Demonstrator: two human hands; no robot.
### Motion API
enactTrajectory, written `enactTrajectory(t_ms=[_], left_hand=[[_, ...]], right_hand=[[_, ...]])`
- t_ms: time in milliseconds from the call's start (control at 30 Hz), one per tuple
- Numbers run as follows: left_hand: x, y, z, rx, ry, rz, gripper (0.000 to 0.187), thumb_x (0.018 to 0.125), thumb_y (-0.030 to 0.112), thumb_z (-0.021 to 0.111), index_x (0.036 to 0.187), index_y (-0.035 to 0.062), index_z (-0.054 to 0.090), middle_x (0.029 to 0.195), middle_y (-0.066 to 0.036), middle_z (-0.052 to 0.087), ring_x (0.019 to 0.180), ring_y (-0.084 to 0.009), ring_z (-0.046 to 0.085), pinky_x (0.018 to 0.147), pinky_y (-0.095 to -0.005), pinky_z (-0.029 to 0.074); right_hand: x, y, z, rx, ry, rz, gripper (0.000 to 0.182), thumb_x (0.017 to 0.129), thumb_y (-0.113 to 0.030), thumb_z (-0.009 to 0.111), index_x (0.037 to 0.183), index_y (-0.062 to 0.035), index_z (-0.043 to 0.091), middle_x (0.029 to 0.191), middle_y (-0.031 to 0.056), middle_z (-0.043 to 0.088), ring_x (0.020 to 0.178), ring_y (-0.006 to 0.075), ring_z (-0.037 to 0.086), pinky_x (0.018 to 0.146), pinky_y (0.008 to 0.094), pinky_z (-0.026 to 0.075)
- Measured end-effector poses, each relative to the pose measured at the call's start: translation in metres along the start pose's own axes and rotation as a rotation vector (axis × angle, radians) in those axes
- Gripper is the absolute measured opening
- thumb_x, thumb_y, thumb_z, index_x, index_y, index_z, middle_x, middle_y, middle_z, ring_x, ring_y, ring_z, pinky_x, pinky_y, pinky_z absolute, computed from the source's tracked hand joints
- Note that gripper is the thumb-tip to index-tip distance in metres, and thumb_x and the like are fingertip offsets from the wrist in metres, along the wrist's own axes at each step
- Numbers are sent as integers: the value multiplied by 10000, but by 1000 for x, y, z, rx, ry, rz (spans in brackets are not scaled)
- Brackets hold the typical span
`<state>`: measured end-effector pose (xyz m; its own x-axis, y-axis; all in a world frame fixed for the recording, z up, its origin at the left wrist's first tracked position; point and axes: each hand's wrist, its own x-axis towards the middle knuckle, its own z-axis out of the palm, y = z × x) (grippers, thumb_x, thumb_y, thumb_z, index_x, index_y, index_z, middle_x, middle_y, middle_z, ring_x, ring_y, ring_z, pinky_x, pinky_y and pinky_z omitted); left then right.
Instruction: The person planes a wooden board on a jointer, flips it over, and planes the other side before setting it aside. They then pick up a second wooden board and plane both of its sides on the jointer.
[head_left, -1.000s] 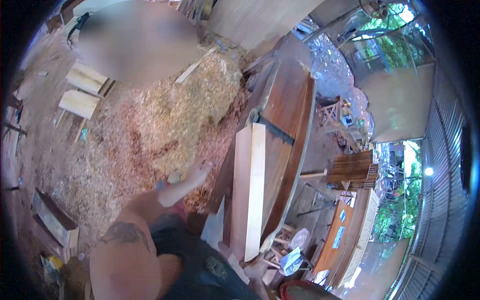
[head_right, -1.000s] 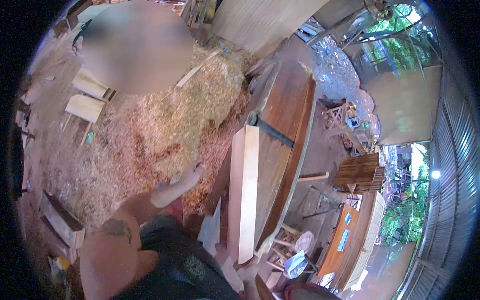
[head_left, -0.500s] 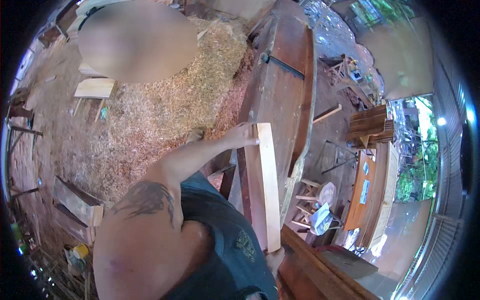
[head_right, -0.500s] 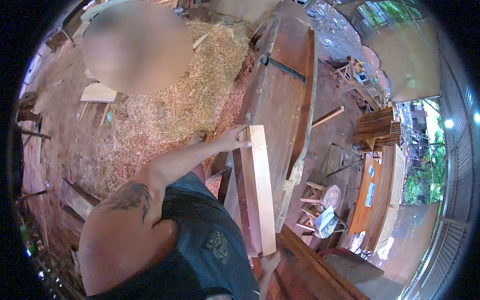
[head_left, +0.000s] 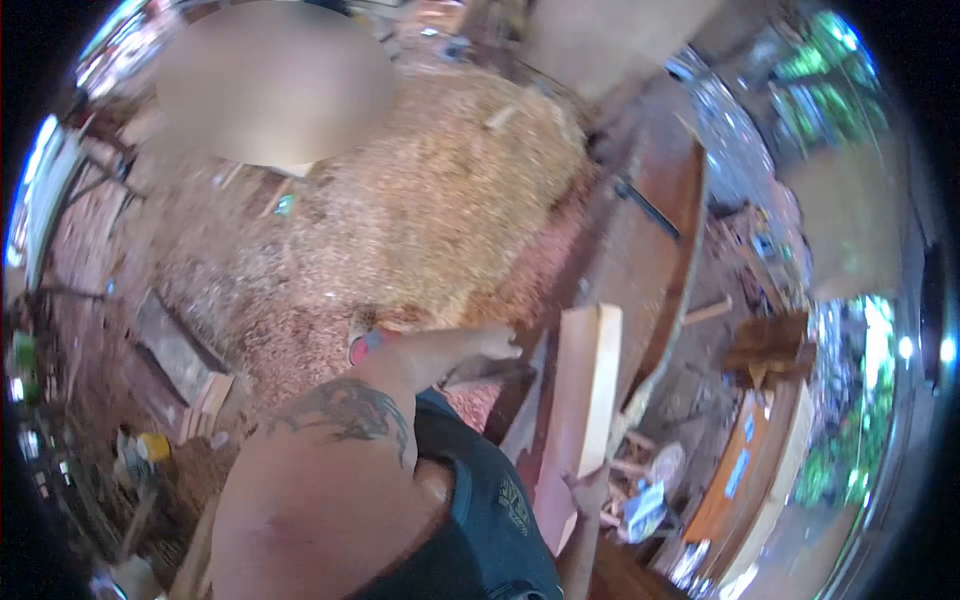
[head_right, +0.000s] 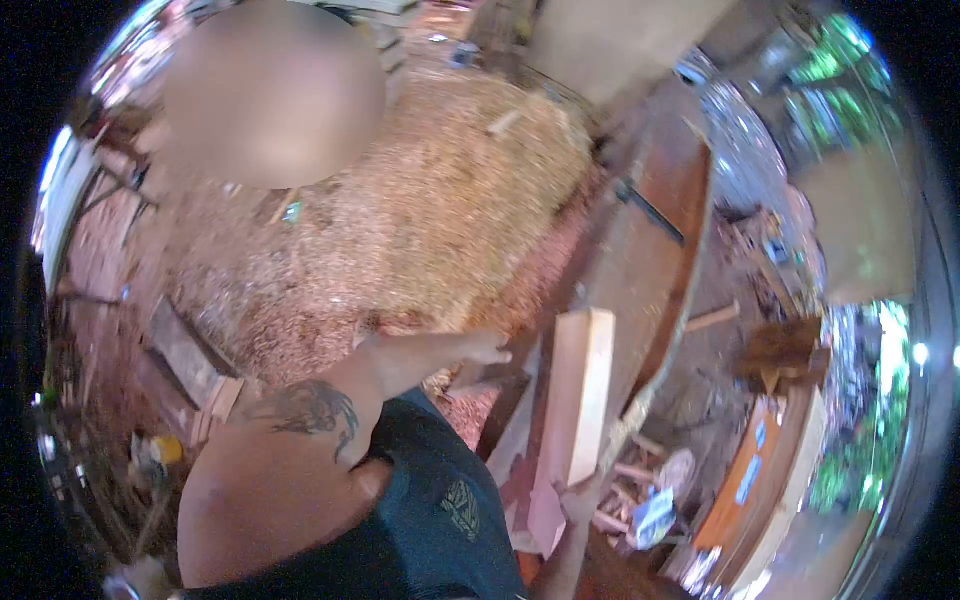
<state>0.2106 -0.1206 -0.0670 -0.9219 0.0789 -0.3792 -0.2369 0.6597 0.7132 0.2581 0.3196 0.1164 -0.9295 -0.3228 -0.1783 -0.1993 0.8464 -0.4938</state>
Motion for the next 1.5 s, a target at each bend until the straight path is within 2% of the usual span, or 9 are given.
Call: enactTrajectory(t_ms=[133,233,267,533,867,1100,1233,1400,1500], left_hand=[[-106,-141,-32,16,50,-350,667,952,597,604,1265,24,743,1312,-238,716,1196,-414,692,990,-536,559],[-195,-285,-31,157,126,-629,335,979,295,567,1172,163,805,1223,-158,760,1125,-343,734,923,-490,607],[-250,-313,-54,370,-54,-438,356,985,308,554,1171,138,805,1227,-174,761,1096,-365,747,935,-517,602],[-477,-533,-40,-145,119,-1058,646,903,642,623,1238,116,792,1240,-229,750,1169,-391,726,1035,-491,556],[-530,-533,-174,-600,612,-1057,613,940,575,578,1228,67,763,1206,-251,750,1149,-423,720,1026,-518,556],[-623,-559,-122,-668,986,-1147,660,956,618,584,1199,28,752,1159,-266,752,1122,-450,717,996,-525,555],[-699,-494,-141,-963,829,-1386,676,960,608,623,1319,42,708,1322,-267,703,1253,-444,660,1075,-516,510],[-682,-498,-50,-845,1038,-1745,686,974,544,603,1464,64,610,1373,-295,664,1266,-451,648,1108,-534,486],[-657,-474,-96,-907,593,-1735,724,1002,549,547,1511,34,540,1374,-334,646,1278,-467,631,1117,-540,479]], right_hand=[[39,56,24,-117,-95,9,1087,682,-493,904,1490,38,410,1366,293,636,1193,511,658,996,550,570],[34,45,27,-289,-72,27,1058,691,-486,875,1493,25,411,1298,298,677,1150,526,679,961,542,587],[31,29,25,-504,-120,75,1039,698,-468,868,1489,26,410,1274,300,691,1150,533,679,951,539,592],[81,-119,75,-591,-253,82,757,705,-360,861,1255,41,529,1039,235,685,949,432,668,832,501,575],[227,-327,219,-298,-635,-199,414,715,-224,851,963,58,678,746,153,679,698,306,654,684,455,554],[329,-435,369,-200,-755,-541,290,691,-107,861,911,26,727,697,89,678,595,214,642,581,389,546],[395,-512,452,-282,-856,-727,470,704,-127,869,1109,33,693,842,108,717,676,225,699,593,389,579],[398,-732,543,-200,-822,-321,402,747,-253,872,1049,-46,706,1054,175,758,1016,334,740,841,478,582],[457,-792,647,-523,-667,-498,697,694,-302,904,1255,-1,620,1160,241,735,1129,405,713,968,505,574]])
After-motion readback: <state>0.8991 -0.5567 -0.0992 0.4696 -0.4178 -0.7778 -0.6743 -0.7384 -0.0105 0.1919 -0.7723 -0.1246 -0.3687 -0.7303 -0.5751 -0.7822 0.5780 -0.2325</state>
